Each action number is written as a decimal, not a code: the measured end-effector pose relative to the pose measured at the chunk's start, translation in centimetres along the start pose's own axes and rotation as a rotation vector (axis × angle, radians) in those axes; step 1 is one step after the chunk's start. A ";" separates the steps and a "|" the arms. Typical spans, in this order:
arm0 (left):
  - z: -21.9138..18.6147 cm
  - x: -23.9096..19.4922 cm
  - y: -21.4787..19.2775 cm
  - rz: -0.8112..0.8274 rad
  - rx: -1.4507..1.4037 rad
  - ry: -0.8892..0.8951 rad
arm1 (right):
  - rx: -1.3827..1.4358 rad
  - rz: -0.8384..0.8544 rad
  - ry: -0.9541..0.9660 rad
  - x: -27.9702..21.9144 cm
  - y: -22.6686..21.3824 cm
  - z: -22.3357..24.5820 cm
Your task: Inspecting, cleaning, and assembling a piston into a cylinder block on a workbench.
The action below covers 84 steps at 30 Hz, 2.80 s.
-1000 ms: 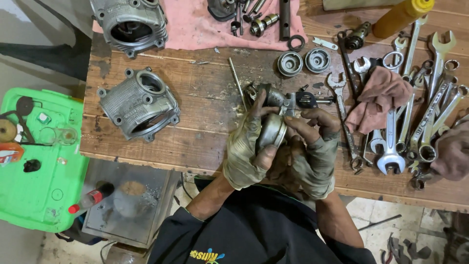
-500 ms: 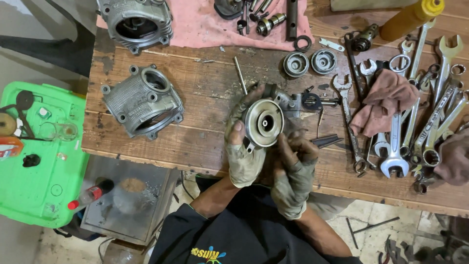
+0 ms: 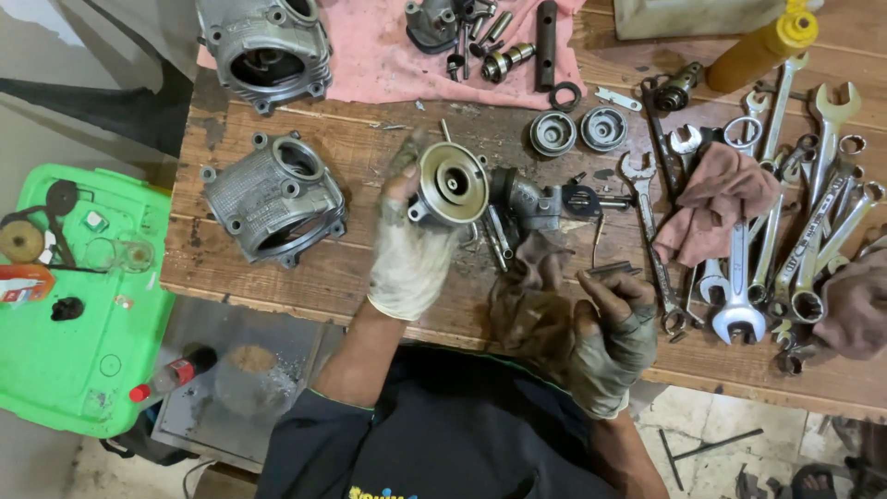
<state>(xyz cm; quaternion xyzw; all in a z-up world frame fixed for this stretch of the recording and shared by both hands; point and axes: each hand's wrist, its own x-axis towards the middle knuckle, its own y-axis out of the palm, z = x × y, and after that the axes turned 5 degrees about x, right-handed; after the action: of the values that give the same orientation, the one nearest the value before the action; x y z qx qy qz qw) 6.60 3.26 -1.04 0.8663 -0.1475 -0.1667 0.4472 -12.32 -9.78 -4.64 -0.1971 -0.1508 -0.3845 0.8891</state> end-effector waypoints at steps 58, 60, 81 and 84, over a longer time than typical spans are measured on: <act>5.0 5.2 -0.3 0.818 2.548 0.957 | -0.223 0.144 -0.046 -2.1 -3.8 -5.1; 6.4 5.5 -1.5 0.777 2.525 0.942 | -0.218 0.142 -0.029 -1.7 -3.6 -5.1; 5.9 6.1 -1.8 0.588 1.147 0.197 | -0.236 0.195 -0.034 -1.8 -3.7 -4.8; 6.0 5.8 -1.5 0.518 0.947 0.033 | -0.263 0.196 -0.017 -2.1 -3.8 -5.1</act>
<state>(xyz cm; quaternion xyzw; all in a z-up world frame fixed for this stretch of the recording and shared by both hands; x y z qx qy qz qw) 9.48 -2.61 -6.43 0.9109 -0.4084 0.0472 0.0365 -15.93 -13.21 -9.16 -0.3288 -0.0869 -0.3107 0.8876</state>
